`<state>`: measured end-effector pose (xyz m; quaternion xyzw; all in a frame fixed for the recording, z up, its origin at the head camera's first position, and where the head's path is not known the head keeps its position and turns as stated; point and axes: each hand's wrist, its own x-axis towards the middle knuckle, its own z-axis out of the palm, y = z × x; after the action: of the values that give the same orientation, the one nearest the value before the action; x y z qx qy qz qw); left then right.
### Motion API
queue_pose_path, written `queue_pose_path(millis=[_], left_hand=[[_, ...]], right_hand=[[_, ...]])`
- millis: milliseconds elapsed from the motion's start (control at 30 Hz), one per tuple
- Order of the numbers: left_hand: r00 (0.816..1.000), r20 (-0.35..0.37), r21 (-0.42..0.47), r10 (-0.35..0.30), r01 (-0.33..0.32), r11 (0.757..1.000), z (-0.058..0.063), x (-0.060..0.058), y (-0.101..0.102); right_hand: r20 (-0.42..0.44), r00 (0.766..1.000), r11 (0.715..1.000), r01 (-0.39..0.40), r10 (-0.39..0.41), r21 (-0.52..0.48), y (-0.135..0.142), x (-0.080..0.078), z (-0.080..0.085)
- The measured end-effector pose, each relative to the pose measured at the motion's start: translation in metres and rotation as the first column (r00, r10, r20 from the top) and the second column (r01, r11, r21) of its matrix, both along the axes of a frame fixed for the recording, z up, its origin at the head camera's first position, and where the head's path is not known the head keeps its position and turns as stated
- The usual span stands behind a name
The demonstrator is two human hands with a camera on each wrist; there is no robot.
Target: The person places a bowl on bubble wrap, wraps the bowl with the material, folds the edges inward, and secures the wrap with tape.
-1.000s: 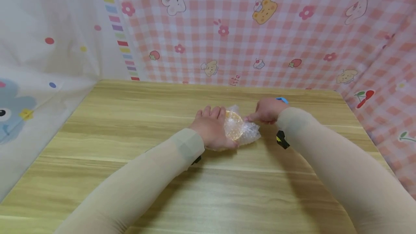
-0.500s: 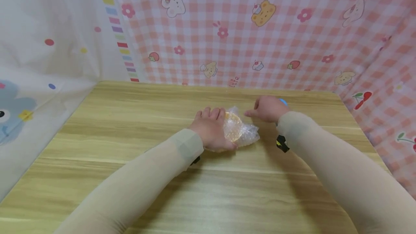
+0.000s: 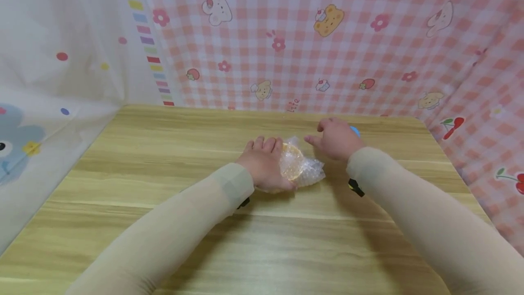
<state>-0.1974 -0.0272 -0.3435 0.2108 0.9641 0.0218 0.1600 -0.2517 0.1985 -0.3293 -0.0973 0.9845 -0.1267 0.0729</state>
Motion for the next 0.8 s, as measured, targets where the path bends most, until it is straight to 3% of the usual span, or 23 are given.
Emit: queue_pose_path(millis=[567,800], left_hand=[[1.000,0.020,0.015,-0.006,0.005,1.000,0.004,0.001,-0.004],[0.999,0.045,0.052,0.006,-0.009,0.999,0.004,-0.003,-0.008]], right_hand=[[-0.056,0.994,0.991,-0.085,0.091,0.102,-0.002,0.003,-0.014],[-0.049,0.996,0.992,-0.075,0.080,0.100,-0.002,0.003,-0.015]])
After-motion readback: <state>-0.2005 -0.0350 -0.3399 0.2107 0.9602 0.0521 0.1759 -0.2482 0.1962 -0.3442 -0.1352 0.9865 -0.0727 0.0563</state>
